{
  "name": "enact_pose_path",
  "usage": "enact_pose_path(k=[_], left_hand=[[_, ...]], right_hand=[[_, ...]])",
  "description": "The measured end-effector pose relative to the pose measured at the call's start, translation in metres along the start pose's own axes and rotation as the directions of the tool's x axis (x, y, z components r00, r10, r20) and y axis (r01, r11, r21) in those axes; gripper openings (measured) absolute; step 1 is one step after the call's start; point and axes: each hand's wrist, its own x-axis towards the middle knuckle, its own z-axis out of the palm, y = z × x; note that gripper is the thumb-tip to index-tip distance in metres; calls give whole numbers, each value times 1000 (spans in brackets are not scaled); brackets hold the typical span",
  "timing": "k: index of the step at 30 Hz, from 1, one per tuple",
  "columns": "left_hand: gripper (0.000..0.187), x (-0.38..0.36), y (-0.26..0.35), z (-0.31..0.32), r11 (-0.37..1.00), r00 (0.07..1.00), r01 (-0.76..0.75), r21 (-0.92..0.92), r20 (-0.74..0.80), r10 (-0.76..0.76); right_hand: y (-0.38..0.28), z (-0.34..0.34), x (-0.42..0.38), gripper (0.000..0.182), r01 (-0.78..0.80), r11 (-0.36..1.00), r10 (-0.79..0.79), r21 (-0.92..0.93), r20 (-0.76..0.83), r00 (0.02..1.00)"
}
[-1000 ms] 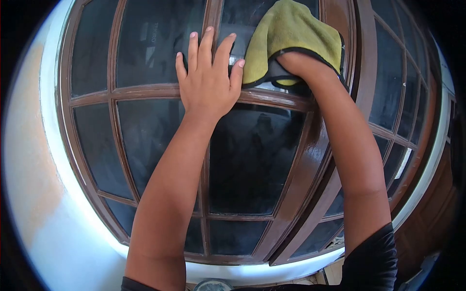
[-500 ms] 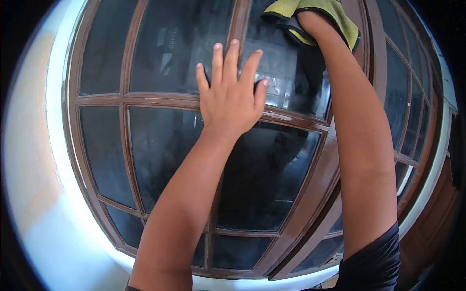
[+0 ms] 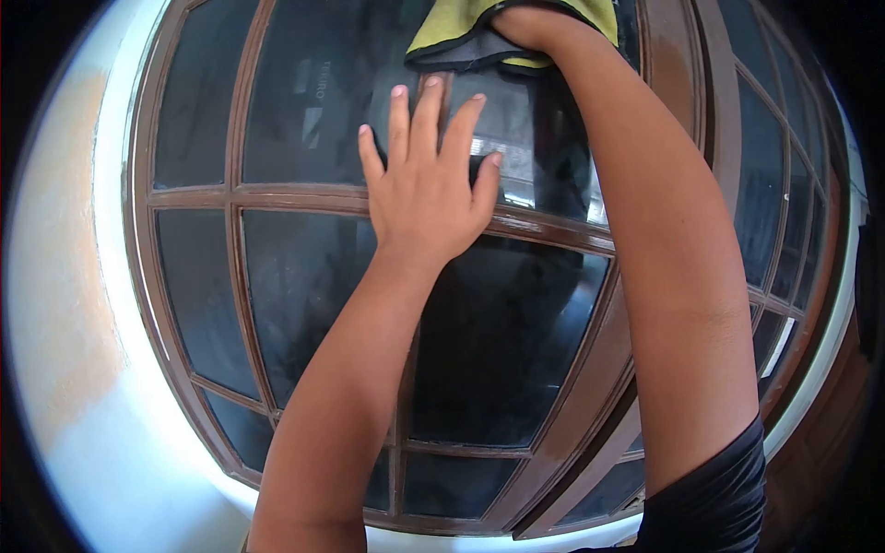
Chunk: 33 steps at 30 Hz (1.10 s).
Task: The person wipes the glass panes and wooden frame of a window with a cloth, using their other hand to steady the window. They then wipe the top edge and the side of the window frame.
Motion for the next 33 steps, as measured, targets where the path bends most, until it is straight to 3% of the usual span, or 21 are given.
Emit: enact_pose_path(k=[14,21,33], left_hand=[[54,-1,0,3,1000,1000,8,13,-16,-8],[54,0,1,-1,1000,999,28,3,-14,-28],[59,-1,-2,-1,997,997,34,-66,-63,-38]], right_hand=[[62,-74,-13,28,19,995,-8,-102,108,994],[9,-100,-21,28,72,992,-57,-107,135,989],[-74,-86,-16,28,159,987,-150,-24,219,964]])
